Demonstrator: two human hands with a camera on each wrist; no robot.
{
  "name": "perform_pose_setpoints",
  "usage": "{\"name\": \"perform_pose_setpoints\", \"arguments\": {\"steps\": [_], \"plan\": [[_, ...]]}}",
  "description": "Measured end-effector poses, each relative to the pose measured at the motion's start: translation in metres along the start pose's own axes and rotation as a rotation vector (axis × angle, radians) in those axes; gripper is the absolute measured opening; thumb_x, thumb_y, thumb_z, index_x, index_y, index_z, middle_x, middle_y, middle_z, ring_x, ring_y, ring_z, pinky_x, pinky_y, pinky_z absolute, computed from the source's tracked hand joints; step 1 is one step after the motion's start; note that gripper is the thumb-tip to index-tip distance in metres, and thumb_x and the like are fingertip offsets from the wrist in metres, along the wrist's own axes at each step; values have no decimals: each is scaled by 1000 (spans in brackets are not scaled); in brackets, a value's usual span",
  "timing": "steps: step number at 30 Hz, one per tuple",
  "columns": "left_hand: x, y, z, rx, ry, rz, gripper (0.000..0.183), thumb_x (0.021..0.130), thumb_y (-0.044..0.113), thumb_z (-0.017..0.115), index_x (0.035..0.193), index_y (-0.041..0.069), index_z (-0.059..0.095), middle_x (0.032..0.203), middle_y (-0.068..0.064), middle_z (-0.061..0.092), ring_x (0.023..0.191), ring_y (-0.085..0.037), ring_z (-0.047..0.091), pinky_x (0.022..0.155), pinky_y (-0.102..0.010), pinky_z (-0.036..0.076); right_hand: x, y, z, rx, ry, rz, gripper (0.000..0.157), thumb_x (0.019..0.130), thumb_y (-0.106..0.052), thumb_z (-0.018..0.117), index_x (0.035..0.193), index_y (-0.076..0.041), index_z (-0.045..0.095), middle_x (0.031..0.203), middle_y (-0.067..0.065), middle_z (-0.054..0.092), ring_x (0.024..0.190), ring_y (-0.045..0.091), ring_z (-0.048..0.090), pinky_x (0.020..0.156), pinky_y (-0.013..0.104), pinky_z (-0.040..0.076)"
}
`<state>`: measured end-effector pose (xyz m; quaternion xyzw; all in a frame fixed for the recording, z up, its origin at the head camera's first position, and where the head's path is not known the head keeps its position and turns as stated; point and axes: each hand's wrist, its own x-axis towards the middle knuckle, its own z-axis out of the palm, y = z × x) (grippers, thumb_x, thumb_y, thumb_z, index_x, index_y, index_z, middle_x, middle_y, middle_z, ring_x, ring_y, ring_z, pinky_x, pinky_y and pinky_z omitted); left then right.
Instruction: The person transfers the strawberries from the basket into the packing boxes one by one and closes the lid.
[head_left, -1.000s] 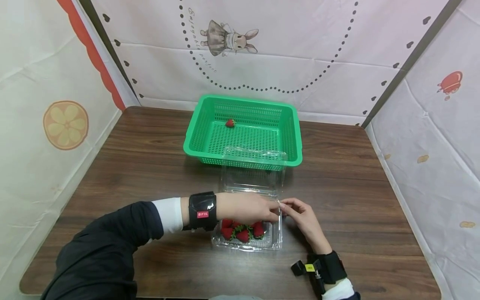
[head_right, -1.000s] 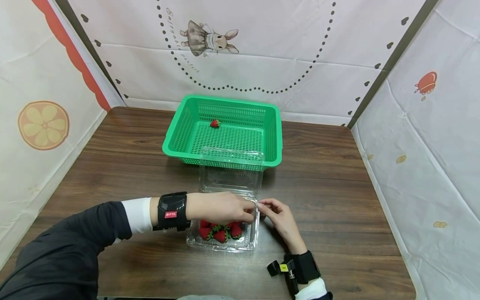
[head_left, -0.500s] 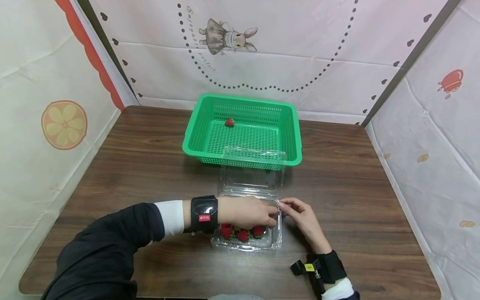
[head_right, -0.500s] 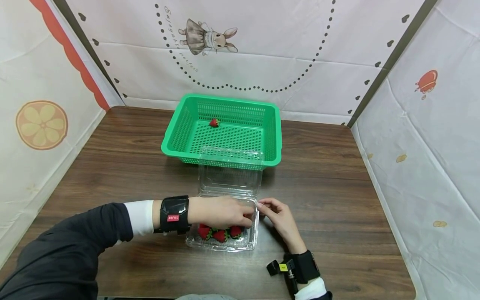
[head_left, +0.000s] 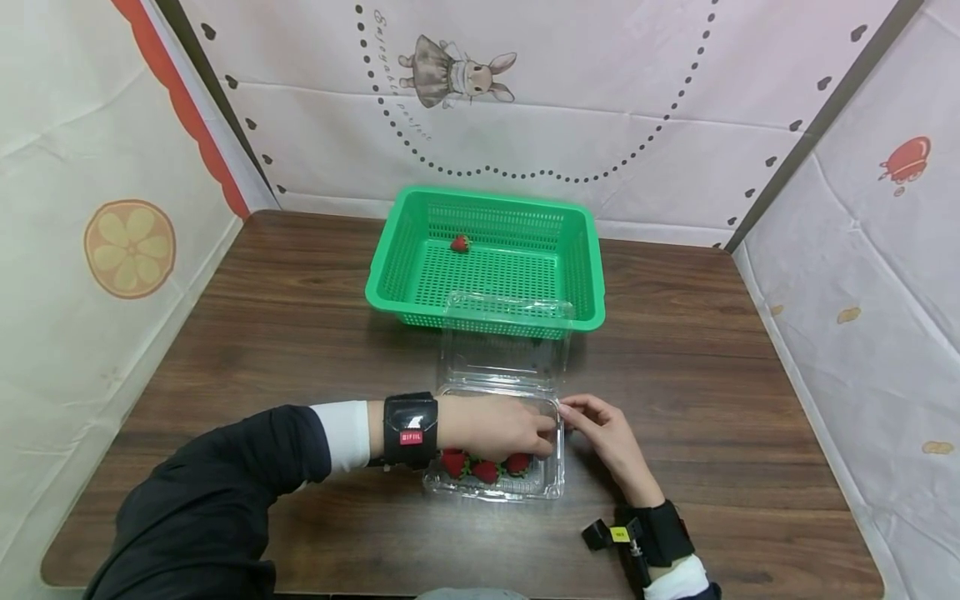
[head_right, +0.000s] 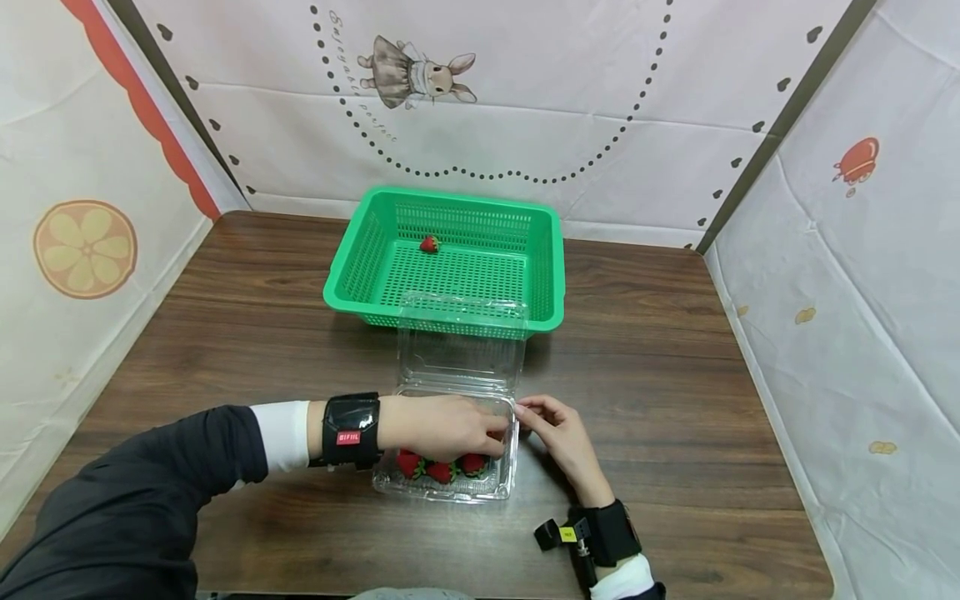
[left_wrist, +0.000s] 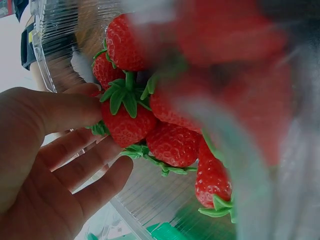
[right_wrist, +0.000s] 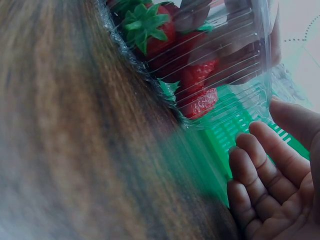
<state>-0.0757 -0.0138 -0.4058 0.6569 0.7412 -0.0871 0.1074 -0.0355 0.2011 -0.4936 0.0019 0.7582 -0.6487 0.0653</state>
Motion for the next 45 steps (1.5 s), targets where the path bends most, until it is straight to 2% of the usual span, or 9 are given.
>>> {"name": "perform_pose_setpoints", "arguments": {"steps": [14,34,45], "plan": [[-2,2,3,32,5,-7,36,87,12,75,120,26,69,109,6,58,96,-8,54,77,-23,49,0,1,0,-2,-3,-4,27,97,-20,69,114,1,70,89,1,70,83,15,64,75,30,52],[-3,3,4,15,-10,-23,42,89,15,74,128,29,67,121,5,61,109,-10,55,85,-24,50,0,0,-1,4,-10,3,27,97,-21,70,114,0,70,90,1,70,84,16,64,74,29,52],[-6,4,1,48,9,-12,37,92,16,71,126,29,68,117,5,60,105,-10,56,78,-23,50,0,0,-1,-5,-15,0,28,97,-22,69,115,0,70,91,2,70,84,15,64,74,29,51]]}}
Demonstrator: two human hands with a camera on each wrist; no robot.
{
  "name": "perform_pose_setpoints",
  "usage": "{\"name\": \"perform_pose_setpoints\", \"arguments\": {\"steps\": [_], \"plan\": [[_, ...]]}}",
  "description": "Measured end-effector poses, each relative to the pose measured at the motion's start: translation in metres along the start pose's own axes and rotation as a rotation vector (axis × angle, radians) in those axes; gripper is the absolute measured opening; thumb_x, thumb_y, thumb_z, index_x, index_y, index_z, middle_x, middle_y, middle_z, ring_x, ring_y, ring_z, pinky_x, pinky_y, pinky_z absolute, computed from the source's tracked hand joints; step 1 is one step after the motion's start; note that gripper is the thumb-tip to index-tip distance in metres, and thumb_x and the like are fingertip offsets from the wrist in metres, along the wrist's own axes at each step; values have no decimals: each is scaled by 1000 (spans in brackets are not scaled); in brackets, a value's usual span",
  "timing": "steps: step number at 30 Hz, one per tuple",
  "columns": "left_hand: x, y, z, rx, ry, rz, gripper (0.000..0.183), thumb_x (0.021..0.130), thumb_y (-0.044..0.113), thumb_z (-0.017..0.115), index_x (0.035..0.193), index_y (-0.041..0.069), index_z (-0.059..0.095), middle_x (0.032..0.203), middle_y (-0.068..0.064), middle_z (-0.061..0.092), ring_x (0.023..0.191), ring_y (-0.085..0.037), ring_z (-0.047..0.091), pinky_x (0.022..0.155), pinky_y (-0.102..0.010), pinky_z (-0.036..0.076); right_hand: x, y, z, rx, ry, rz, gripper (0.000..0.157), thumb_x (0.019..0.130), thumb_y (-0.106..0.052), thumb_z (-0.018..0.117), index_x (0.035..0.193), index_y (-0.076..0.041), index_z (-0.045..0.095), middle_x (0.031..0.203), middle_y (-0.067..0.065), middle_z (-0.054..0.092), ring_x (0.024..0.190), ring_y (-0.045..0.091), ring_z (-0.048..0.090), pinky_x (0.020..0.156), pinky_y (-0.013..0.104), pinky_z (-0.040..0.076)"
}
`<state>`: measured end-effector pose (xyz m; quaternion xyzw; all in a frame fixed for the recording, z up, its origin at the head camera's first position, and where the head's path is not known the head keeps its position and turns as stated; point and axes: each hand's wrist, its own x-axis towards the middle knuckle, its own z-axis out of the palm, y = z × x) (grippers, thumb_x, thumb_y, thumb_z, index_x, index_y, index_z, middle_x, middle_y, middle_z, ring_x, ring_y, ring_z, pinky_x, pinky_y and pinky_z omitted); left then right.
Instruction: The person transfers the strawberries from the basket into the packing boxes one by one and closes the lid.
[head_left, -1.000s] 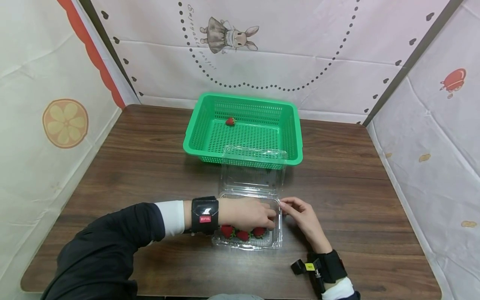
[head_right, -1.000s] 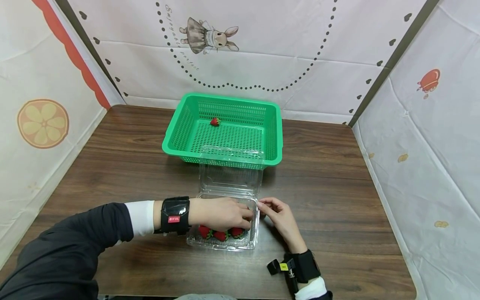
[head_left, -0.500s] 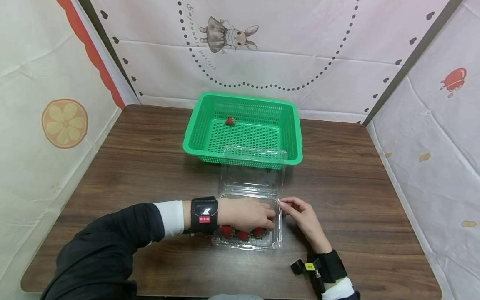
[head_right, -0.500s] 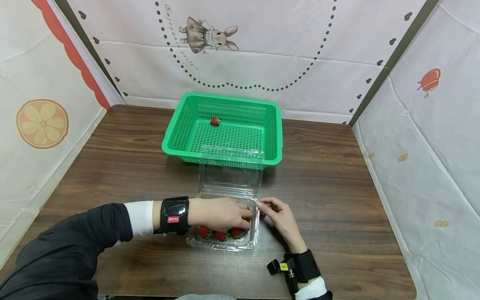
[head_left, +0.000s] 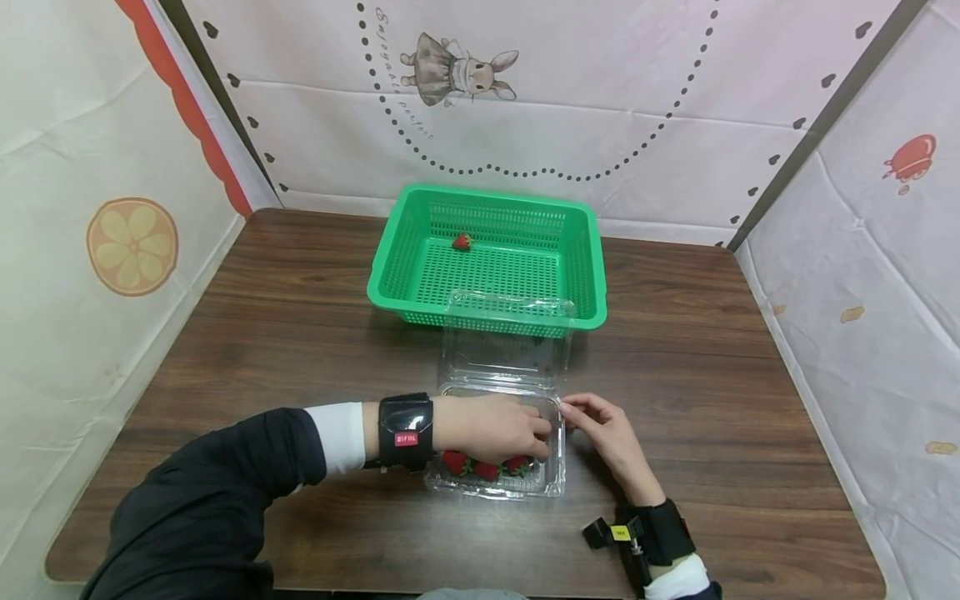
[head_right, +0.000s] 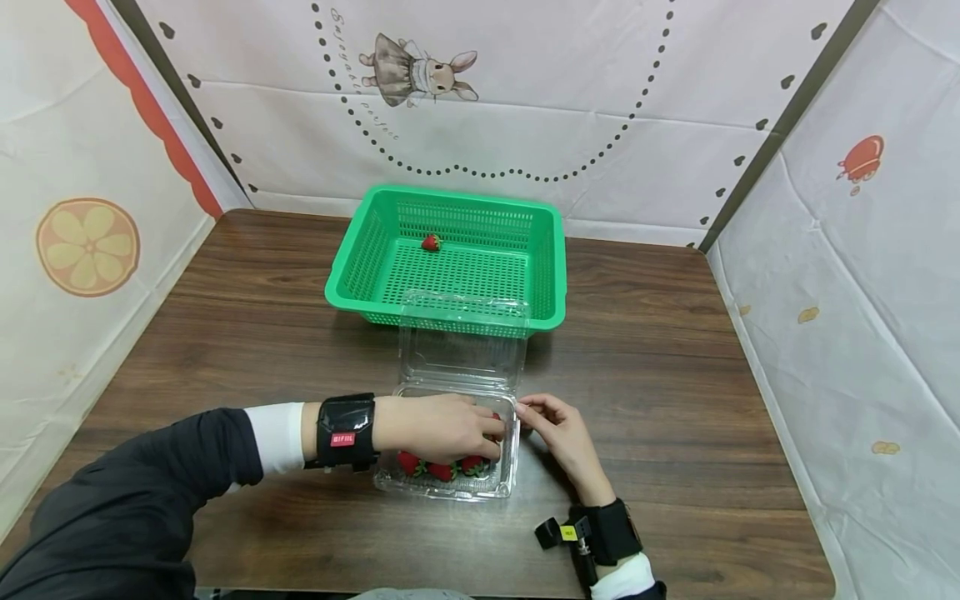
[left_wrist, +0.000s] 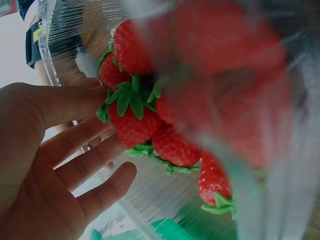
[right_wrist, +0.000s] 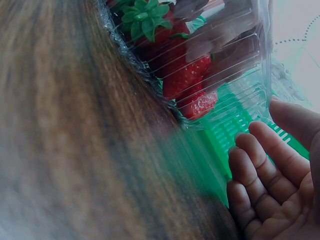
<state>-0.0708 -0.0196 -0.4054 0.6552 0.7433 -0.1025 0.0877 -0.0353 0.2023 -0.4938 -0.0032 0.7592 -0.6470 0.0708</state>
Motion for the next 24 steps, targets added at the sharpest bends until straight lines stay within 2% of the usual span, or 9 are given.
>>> {"name": "perform_pose_setpoints", "arguments": {"steps": [4,9,14,19,24], "plan": [[-3,-2,-5,-3,32,5,34,92,17,71,125,27,68,115,5,61,103,-9,58,77,-22,50,0,0,0,-7,0,3,28,97,-23,69,115,0,70,92,4,70,84,16,63,75,29,50],[-8,-5,-16,-35,68,-9,30,94,17,69,124,24,70,118,4,63,111,-12,59,87,-25,51,0,0,0,-16,3,1,27,98,-22,68,115,-1,70,92,6,70,85,17,63,76,30,50],[-11,-10,-28,-24,106,-18,28,95,15,67,121,23,70,121,4,64,111,-13,60,86,-29,52,0,0,0,-4,-3,1,29,98,-23,68,115,0,69,95,5,71,87,17,65,79,31,51],[-18,-20,-48,22,176,-23,31,95,19,67,126,22,69,123,3,66,110,-13,61,84,-27,52,0,0,1,4,-6,-3,28,99,-23,67,114,1,69,95,4,70,87,17,65,79,31,52],[-27,-33,-75,27,296,-49,27,98,20,66,124,19,71,120,2,67,110,-15,61,89,-28,51,-1,-2,1,-9,-1,-5,27,99,-19,66,115,3,68,93,2,70,86,16,64,77,30,51]]}}
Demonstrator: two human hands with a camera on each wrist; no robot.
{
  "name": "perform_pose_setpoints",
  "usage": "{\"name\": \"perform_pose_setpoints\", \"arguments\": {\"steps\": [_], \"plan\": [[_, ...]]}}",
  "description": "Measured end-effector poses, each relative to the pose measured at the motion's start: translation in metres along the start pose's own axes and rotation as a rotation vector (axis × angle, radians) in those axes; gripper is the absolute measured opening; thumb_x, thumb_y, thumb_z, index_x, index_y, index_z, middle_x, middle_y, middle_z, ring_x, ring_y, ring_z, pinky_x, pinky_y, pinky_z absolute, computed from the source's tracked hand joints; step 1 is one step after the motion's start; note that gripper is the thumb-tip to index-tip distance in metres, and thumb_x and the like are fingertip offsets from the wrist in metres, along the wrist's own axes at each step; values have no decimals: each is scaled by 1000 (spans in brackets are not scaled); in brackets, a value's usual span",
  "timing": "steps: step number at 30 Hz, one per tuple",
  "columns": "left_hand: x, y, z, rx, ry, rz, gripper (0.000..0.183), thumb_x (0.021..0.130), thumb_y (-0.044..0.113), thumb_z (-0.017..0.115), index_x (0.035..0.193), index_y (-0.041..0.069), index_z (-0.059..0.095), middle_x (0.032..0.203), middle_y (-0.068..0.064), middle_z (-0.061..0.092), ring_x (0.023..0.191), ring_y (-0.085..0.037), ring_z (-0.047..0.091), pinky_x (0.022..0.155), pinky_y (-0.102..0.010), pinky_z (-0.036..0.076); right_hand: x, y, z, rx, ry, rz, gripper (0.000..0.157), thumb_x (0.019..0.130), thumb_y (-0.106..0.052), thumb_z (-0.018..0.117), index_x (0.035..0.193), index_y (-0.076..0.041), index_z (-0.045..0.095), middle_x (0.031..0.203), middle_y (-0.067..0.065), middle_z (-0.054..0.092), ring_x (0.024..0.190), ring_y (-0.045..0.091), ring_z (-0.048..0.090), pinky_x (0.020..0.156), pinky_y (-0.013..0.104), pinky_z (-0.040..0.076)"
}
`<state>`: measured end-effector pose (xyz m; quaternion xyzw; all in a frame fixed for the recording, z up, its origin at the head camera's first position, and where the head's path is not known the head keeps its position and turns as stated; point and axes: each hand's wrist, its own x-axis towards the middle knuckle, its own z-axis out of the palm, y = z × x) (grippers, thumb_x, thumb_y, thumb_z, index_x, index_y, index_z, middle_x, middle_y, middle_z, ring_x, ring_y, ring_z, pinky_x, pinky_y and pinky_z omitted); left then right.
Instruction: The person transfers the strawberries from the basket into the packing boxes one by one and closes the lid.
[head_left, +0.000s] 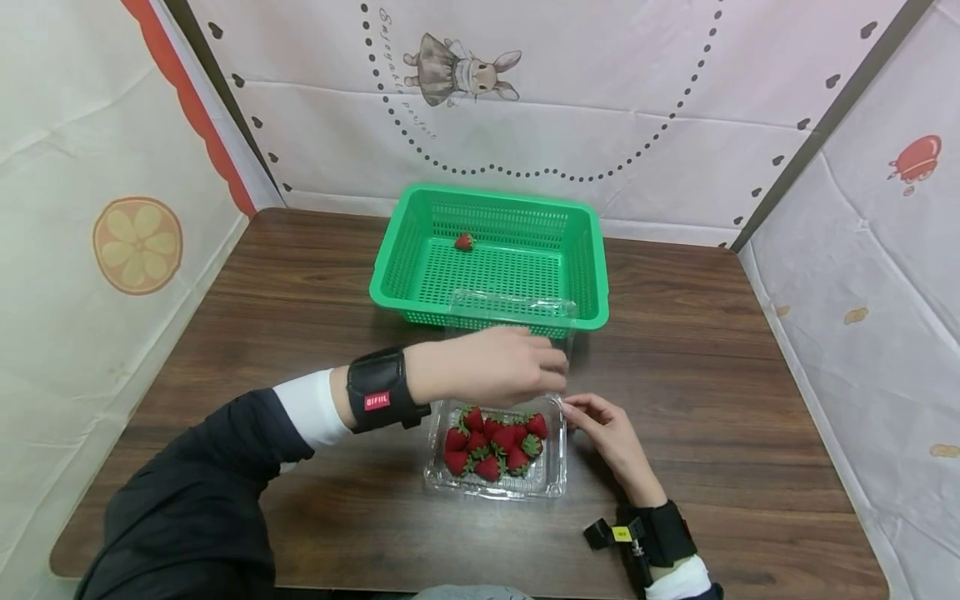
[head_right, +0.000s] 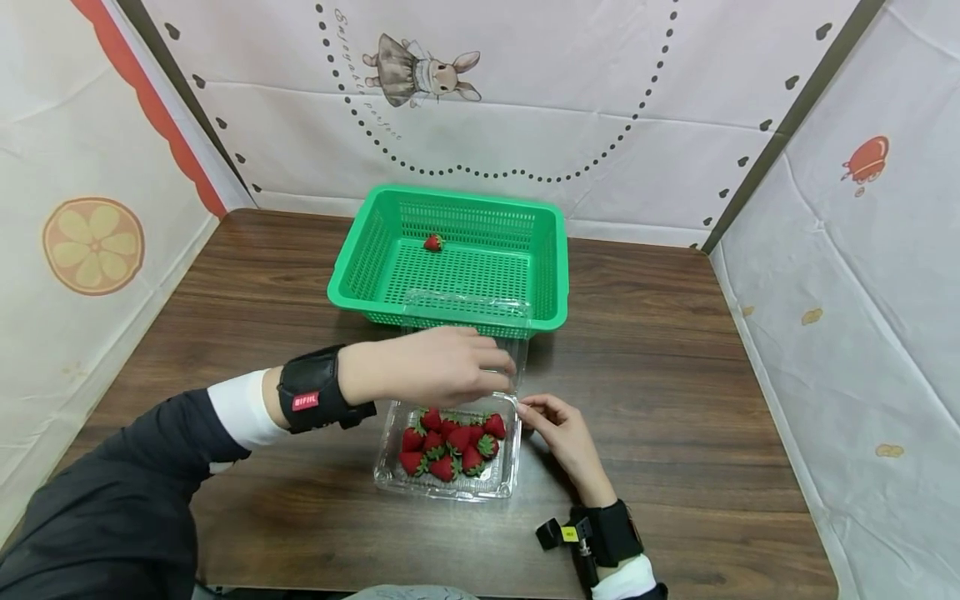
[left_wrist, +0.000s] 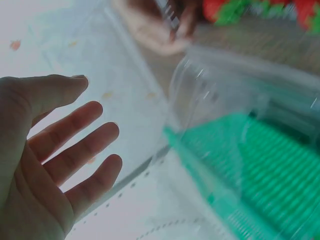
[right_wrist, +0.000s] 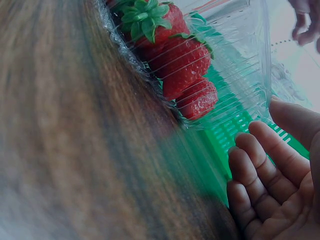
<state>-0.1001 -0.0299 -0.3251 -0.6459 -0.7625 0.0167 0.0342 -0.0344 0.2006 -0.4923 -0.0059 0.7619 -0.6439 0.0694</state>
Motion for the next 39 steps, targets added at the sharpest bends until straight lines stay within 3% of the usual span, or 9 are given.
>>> {"name": "perform_pose_setpoints", "arguments": {"steps": [10,19,27,34,39], "plan": [[-4,-26,-44,-60,122,-119,25,100,18,64,124,16,70,125,-3,66,114,-20,62,91,-35,51,1,-1,0,5,9,3,27,98,-18,68,114,4,69,92,4,69,85,14,63,77,29,51],[-10,-54,-72,-114,269,-168,27,98,14,67,124,11,70,119,-5,67,110,-21,64,95,-34,51,1,-1,1,0,19,6,27,98,-19,69,113,3,70,93,6,70,85,15,64,77,29,51],[-20,-84,-84,-156,359,-272,23,97,13,68,119,10,71,117,-5,67,106,-20,64,90,-34,52,2,1,0,8,13,-10,26,97,-17,69,113,4,69,92,5,70,84,16,65,75,29,52],[-25,-104,-90,-168,373,-400,25,99,17,66,123,10,68,119,-4,66,100,-19,64,85,-35,52,2,3,-1,21,8,-18,26,97,-15,69,113,5,69,93,8,71,84,16,65,75,29,52],[-27,-122,-87,-181,401,-492,25,100,15,63,124,10,67,123,-4,66,103,-20,64,89,-36,51,2,3,-1,20,11,-15,26,97,-16,70,113,4,70,92,6,71,84,15,65,74,29,52]]}}
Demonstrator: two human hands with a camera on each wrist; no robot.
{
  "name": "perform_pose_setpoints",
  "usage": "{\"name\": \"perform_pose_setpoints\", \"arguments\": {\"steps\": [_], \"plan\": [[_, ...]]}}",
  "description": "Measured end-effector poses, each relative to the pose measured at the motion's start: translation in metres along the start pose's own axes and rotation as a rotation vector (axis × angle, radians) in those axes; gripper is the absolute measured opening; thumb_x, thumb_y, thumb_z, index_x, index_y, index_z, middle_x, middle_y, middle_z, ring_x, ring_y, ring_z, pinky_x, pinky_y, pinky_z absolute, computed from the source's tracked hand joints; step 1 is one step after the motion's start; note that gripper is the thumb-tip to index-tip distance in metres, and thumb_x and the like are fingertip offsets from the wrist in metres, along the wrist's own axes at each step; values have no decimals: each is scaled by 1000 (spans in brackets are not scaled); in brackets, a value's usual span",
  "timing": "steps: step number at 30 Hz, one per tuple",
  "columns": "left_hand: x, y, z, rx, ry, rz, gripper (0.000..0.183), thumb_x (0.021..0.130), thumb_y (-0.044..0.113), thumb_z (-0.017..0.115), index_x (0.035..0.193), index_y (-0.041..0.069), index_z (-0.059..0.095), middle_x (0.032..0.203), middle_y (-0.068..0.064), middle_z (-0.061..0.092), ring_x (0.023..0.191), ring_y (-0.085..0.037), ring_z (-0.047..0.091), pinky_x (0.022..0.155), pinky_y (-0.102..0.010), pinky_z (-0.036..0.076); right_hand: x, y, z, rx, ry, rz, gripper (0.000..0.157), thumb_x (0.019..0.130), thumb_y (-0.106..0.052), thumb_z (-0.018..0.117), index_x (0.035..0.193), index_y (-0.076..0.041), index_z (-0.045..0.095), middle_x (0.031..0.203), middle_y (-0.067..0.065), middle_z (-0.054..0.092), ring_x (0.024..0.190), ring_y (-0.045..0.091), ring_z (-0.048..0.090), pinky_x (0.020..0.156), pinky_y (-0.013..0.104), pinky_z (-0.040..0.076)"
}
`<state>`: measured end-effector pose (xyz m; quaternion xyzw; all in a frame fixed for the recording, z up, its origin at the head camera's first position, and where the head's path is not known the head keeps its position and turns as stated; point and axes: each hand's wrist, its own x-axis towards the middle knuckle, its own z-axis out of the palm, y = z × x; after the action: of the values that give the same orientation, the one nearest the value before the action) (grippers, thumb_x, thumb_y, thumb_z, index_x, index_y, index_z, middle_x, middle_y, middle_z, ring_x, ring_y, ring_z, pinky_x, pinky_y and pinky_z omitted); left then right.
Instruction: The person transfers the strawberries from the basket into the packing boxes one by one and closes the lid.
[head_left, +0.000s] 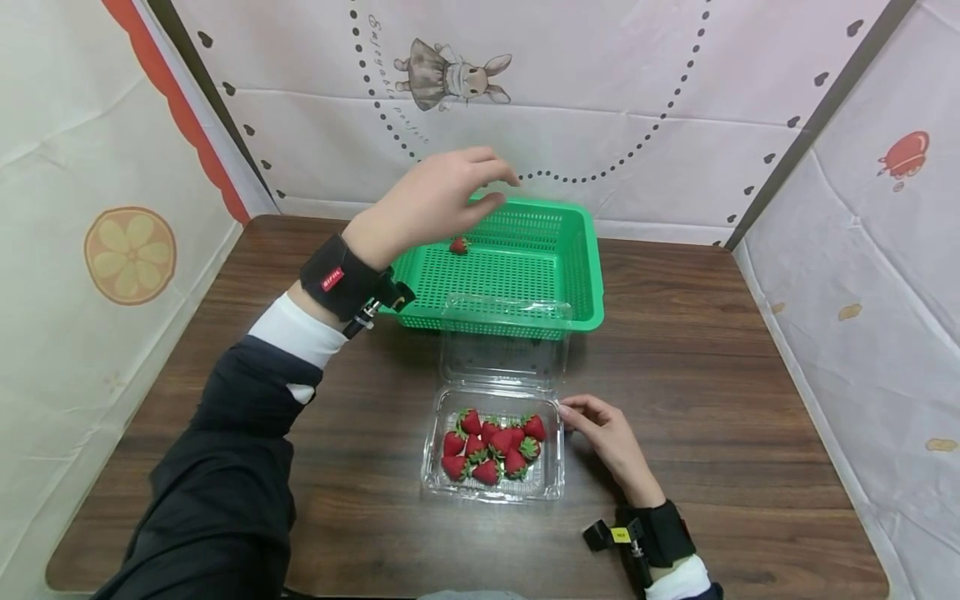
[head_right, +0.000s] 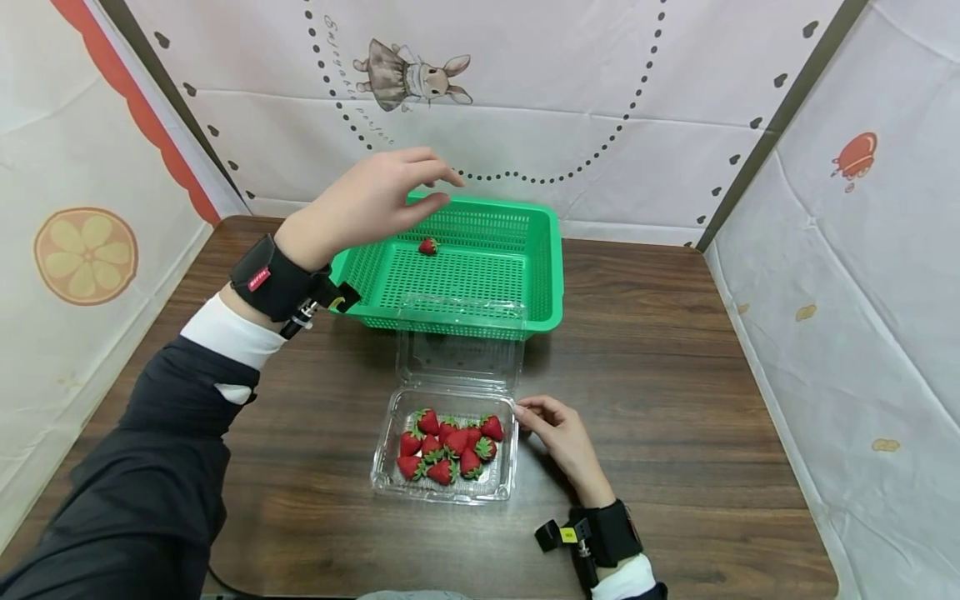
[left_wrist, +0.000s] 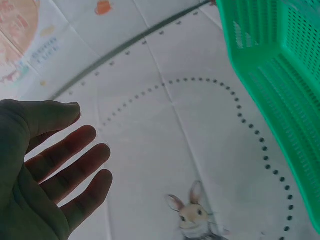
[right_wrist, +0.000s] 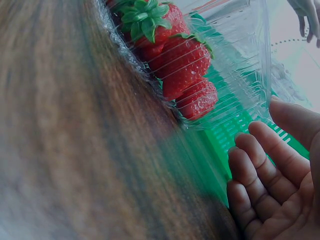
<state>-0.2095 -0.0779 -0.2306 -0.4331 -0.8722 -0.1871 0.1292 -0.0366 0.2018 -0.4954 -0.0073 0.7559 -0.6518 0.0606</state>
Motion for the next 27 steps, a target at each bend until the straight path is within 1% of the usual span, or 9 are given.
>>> {"name": "perform_pose_setpoints", "arguments": {"steps": [2,6,13,18,21,27], "plan": [[1,-8,2,-2,6,-25,24,100,13,62,123,10,67,124,-5,66,108,-21,63,92,-37,50,0,0,0,2,-1,-2,26,97,-17,70,113,4,69,91,4,71,84,15,65,74,28,53],[4,-21,5,-11,-12,-82,24,100,11,61,123,8,67,126,-6,65,113,-22,61,97,-38,49,0,1,0,6,-3,-3,25,97,-16,70,112,4,69,89,1,70,83,15,65,74,28,53],[11,-44,11,-22,-57,-186,25,101,12,60,125,5,64,129,-10,64,115,-26,60,100,-42,47,1,1,-1,6,-5,-8,26,97,-15,69,112,6,69,91,5,70,83,15,65,74,29,53],[15,-62,17,-30,-99,-267,26,101,15,60,125,4,64,129,-12,63,119,-29,58,103,-44,45,0,0,-2,-4,-2,-4,26,97,-17,70,112,4,69,91,4,71,83,16,65,74,29,53],[18,-71,22,-47,-121,-295,27,101,14,60,125,2,63,128,-14,63,120,-30,57,104,-45,44,0,1,-2,-5,1,-3,26,96,-17,70,111,4,70,90,2,71,83,16,65,74,29,54],[21,-91,36,-74,-164,-336,26,101,11,59,124,0,63,125,-18,63,118,-34,56,101,-47,45,1,3,-3,-10,-2,-11,26,96,-18,70,111,3,70,90,2,71,83,15,66,74,29,54]]}}
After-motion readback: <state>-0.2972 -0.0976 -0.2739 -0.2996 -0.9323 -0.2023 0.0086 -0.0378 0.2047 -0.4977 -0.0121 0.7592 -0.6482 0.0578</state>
